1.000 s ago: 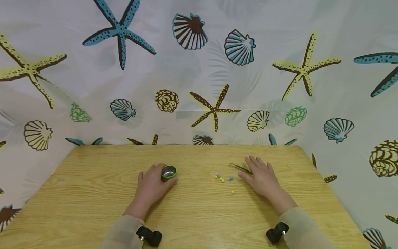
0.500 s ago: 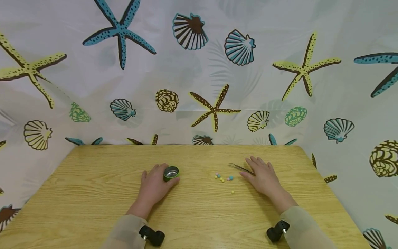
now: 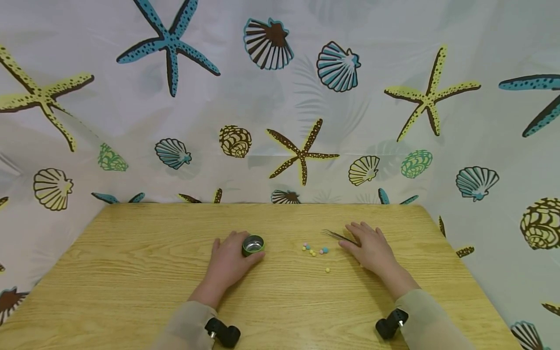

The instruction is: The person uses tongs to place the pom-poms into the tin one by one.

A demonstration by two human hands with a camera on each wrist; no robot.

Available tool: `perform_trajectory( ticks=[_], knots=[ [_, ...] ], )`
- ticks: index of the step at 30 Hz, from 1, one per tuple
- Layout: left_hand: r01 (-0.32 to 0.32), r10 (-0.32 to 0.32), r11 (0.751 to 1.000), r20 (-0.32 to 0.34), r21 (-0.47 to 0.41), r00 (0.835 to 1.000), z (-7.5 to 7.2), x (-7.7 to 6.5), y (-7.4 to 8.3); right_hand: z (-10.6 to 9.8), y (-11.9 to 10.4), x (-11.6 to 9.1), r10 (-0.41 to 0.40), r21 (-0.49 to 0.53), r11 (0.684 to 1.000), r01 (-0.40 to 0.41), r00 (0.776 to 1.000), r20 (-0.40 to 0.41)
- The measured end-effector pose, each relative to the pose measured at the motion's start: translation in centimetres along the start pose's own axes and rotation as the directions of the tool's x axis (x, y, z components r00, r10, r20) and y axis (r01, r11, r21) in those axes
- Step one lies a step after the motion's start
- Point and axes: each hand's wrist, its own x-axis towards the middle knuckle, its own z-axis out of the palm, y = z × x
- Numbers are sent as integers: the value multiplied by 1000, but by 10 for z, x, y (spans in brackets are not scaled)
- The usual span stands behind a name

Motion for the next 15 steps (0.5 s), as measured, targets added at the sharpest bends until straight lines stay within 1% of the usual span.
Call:
perform_trajectory(
  ticks=[4, 10, 15],
  knots=[
    [-20, 20, 1000, -2, -9, 1000, 4, 0, 4, -2, 0, 0, 11, 27, 1000, -11, 1000, 8],
    [-50, 50, 999, -1, -12, 999, 8, 0, 14, -2, 0, 0, 2, 44, 999, -2, 1000, 3],
    [-62, 63, 998, 8, -17, 998, 13, -1, 21, -1, 2, 1, 3, 58, 998, -4, 1000, 4]
  ],
)
